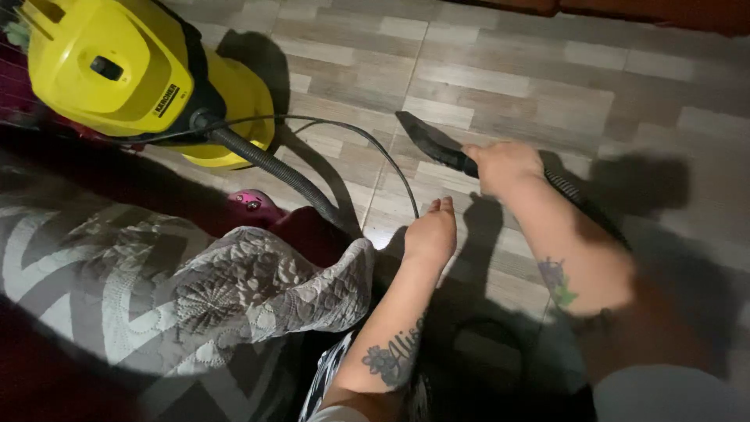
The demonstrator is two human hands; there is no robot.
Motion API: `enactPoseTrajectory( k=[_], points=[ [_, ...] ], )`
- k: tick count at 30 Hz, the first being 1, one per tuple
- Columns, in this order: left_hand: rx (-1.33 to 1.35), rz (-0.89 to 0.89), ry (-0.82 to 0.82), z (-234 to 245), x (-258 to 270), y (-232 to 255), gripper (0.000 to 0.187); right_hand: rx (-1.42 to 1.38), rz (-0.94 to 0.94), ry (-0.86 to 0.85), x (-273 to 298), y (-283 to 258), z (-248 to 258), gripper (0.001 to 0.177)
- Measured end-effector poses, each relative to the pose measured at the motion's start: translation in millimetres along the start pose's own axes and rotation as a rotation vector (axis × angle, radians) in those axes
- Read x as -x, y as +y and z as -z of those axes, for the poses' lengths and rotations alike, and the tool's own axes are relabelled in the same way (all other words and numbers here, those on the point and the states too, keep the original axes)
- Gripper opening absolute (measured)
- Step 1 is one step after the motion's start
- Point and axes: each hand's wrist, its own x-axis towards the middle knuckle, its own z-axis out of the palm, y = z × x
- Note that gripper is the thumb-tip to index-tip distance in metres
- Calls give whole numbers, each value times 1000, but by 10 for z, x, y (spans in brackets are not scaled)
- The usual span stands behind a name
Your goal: The recorder assembles the hose and attachments of a Karcher vacuum cleaner while sitting on the floor.
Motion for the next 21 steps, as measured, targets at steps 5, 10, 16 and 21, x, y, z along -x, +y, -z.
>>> enactPoseTrajectory(
  k=[5,10,16,21],
  points=[
    [-3,-81,31,-241,-131,-17,63,-63,-116,-50,412,219,-95,77],
    [-16,-35,-10,-176,-68,109,52,-257,-202,-74,1083,815,-117,74],
    [-71,-125,-13,-455,-212,122,60,-213,-199,-184,1325,1583,-613,39],
    [-35,-111,-27,-457,-169,191,61,-231,-265,59,2143,1564,-498,56]
  ],
)
